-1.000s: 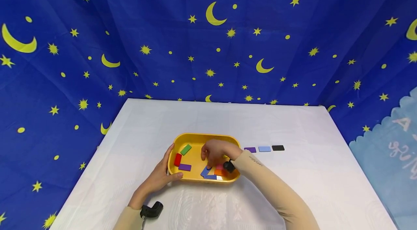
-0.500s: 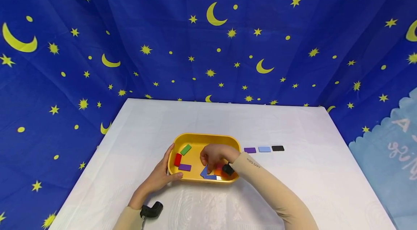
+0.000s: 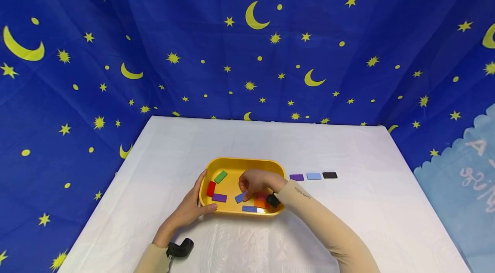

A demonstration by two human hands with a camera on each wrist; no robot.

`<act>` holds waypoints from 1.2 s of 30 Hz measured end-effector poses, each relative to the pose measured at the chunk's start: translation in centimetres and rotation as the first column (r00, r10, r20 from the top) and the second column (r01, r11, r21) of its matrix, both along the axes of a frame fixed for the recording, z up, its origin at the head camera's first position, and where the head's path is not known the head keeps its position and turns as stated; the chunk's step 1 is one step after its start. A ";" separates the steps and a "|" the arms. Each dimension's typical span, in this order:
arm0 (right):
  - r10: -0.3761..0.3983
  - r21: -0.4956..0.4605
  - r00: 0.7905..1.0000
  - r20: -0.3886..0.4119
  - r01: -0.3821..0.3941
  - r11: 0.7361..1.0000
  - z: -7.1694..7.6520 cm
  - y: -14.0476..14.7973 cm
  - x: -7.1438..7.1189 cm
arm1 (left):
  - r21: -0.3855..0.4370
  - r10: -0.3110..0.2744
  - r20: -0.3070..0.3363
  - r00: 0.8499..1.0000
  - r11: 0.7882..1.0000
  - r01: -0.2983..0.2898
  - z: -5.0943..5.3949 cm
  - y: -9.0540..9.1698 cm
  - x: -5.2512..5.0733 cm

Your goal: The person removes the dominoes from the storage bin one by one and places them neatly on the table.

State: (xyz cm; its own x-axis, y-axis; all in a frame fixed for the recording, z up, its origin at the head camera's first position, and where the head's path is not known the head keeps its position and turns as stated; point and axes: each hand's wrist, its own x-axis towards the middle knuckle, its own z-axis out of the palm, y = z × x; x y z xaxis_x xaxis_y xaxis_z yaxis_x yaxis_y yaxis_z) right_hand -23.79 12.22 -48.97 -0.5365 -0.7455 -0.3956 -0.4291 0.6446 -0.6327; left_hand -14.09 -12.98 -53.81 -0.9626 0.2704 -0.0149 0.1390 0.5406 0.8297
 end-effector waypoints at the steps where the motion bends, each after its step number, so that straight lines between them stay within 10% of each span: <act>1: 0.002 -0.003 1.000 -0.006 -0.002 1.000 0.0 0.1 0.0 | 0.000 -0.002 -0.003 1.000 1.000 0.002 0.0 0.0 0.0; 36: -0.097 -0.034 0.995 -0.022 0.096 0.995 -0.3 0.5 -0.3 | -0.003 0.010 0.030 0.999 1.000 -0.010 0.0 0.0 -0.1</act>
State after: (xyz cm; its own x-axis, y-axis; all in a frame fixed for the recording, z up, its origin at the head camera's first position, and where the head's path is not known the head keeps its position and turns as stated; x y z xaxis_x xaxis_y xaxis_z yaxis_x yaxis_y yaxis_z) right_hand -24.07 12.76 -49.25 -0.6153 -0.7023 -0.3580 -0.3814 0.6627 -0.6446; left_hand -14.17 -12.93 -53.81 -0.9644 0.2605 -0.0450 0.1081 0.5442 0.8319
